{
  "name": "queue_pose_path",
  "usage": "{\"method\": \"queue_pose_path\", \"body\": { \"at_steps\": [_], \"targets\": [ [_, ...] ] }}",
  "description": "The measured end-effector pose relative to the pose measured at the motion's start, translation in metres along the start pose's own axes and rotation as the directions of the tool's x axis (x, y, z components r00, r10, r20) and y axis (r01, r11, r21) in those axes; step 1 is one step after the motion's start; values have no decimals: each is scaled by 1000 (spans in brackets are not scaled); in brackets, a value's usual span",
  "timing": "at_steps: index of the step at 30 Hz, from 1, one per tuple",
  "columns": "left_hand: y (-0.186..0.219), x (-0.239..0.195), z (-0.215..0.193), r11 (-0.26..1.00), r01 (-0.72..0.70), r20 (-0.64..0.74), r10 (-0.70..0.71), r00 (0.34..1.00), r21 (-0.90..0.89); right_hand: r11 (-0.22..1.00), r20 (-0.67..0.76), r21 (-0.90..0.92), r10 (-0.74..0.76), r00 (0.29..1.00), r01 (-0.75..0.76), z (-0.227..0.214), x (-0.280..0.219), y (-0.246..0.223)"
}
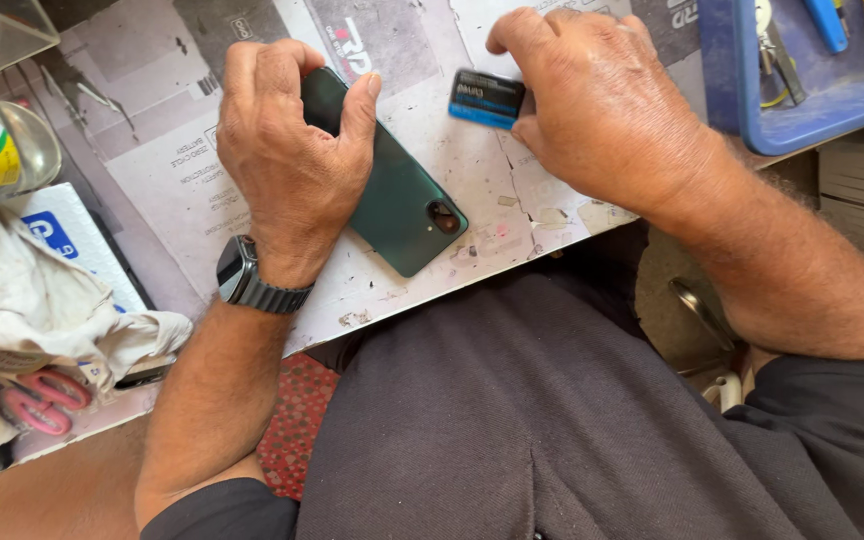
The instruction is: The person uses a plastic prying tool to carefully separate the back cover of a green Samsung smartphone. They work around the edges and camera area, gradually lifting the cover to expose the internal components.
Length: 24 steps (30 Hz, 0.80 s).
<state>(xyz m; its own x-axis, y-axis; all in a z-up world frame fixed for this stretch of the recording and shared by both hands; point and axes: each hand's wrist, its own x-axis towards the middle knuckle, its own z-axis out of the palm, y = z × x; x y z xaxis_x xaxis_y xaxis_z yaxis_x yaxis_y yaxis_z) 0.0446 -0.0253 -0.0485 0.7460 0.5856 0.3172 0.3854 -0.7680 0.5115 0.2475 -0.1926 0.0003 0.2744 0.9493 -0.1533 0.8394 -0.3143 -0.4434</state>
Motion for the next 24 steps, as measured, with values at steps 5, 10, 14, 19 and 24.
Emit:
{"method": "queue_pose_path", "body": {
  "at_steps": [5, 10, 14, 19, 24],
  "targets": [
    [0, 3, -1, 998, -20, -21, 19, 1000, -55, 996, 10, -17, -84, 996, 84, -4, -4, 0],
    [2, 2, -7, 984, -8, -17, 5, 1000, -179, 900, 19, 433, -61, 998, 47, -7, -5, 7],
    [-1, 4, -11, 961, -12, -32, 3, 999, -275, 517, 42, 855, 0, 999, -36, 2, 2, 7],
    [-6, -1, -14, 920, 14, -46, -35, 998, -393, 290, 35, 954, 123, 992, -69, 14, 4, 4],
    [-12, -5, -17, 878, 19, -29, -38, 999, -477, 278, 92, 951, 175, 980, -139, 14, 3, -3]
  ]
}}
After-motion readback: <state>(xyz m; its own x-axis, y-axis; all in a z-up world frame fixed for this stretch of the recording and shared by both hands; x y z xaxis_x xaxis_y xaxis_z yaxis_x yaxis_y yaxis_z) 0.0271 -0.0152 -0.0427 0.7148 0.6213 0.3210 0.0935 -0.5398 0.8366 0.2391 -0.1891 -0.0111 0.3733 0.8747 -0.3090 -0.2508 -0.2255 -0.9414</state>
